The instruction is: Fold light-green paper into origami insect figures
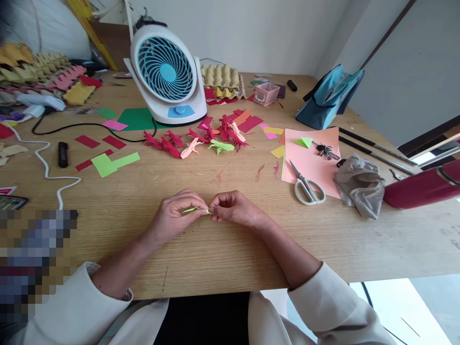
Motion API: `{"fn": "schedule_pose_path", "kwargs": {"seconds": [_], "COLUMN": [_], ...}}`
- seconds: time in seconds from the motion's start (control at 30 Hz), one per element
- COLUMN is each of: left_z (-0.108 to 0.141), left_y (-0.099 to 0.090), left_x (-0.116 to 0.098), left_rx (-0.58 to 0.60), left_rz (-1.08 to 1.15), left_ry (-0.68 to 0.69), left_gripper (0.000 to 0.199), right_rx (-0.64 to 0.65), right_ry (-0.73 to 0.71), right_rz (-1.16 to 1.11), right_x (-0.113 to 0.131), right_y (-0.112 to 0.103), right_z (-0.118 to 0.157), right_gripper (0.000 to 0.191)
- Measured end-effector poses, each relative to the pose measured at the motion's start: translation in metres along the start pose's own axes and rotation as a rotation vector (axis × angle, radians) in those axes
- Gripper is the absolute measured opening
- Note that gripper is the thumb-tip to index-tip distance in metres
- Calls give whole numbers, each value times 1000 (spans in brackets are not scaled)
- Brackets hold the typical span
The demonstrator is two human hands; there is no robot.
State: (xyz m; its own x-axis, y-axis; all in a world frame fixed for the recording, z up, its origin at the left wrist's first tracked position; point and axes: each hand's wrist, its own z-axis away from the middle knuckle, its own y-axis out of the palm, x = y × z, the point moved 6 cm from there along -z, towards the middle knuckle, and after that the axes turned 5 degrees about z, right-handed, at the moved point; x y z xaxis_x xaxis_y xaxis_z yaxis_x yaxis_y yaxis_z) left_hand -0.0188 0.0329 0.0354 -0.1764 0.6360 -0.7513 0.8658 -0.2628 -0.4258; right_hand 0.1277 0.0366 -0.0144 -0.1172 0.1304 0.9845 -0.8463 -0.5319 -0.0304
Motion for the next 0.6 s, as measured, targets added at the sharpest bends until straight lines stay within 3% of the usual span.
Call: {"fn": "schedule_pose_path", "kwargs": {"seconds": [0.37,0.6], "left_z": [-2,-3], "left_y": [0,-4], "left_x": [0,0], "left_rx": [13,-27], "left_rz": [16,20], "left_ry": [-87,-100], "left_gripper": [10,9], "right_rx": [-83,-83], "right_ry": [-48,-77], "right_rz": [87,21], "right_x": [2,4], "right_y": [3,2], "right_z": [2,1], "right_gripper": [37,31]}}
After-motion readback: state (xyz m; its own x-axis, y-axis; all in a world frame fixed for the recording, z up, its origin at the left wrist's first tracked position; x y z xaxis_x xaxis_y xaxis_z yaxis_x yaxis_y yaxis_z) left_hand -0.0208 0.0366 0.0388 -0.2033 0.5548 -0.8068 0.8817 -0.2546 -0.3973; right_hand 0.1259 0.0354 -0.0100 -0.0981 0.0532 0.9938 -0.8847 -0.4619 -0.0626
